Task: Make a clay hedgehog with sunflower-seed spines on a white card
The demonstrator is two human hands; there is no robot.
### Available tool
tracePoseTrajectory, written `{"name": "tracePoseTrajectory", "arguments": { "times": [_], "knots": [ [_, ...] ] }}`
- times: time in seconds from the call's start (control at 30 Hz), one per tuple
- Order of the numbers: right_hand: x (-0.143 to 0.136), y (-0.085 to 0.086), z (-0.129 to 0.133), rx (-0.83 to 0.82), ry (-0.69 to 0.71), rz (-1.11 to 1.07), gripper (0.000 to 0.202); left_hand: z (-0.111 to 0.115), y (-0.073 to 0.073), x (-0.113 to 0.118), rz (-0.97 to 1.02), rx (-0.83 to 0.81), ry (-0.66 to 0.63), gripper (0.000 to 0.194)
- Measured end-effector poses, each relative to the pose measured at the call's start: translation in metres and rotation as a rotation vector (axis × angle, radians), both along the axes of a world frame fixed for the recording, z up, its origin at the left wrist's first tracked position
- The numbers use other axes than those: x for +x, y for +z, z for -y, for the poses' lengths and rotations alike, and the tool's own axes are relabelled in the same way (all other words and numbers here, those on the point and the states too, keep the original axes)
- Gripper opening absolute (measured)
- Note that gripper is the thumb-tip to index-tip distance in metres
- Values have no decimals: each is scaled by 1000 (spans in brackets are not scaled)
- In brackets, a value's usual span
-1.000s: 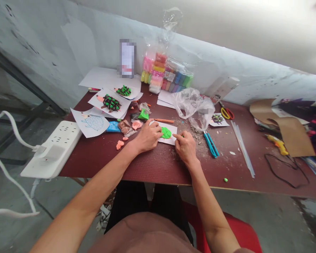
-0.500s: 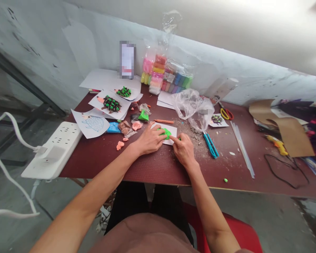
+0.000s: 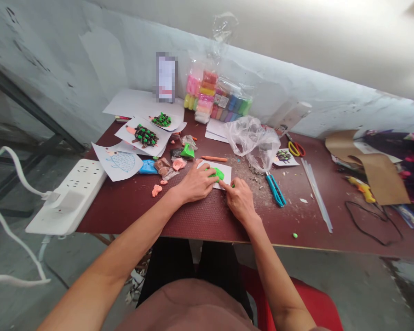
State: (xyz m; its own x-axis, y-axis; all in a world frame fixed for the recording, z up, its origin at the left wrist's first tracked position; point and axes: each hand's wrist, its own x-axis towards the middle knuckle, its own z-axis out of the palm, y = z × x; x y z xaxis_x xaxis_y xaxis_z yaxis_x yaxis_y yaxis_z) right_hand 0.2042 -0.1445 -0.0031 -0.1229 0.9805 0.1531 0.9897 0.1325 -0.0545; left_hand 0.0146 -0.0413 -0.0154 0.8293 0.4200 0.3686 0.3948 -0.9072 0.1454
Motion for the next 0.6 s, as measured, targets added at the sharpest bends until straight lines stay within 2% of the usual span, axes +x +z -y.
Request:
{"name": "tracePoseTrajectory", "arguments": {
  "times": [0.33, 0.47, 0.6],
  "knots": [
    [-2, 2, -10, -15, -95, -12, 48, -1, 2, 0, -2, -37, -2, 27],
    [-2, 5, -19, 20, -103, -23, 52, -3, 2, -1, 21, -57, 3, 25],
    [-3, 7, -31, -43, -81, 5, 44, -2, 2, -1, 15, -28, 8, 25]
  ]
}}
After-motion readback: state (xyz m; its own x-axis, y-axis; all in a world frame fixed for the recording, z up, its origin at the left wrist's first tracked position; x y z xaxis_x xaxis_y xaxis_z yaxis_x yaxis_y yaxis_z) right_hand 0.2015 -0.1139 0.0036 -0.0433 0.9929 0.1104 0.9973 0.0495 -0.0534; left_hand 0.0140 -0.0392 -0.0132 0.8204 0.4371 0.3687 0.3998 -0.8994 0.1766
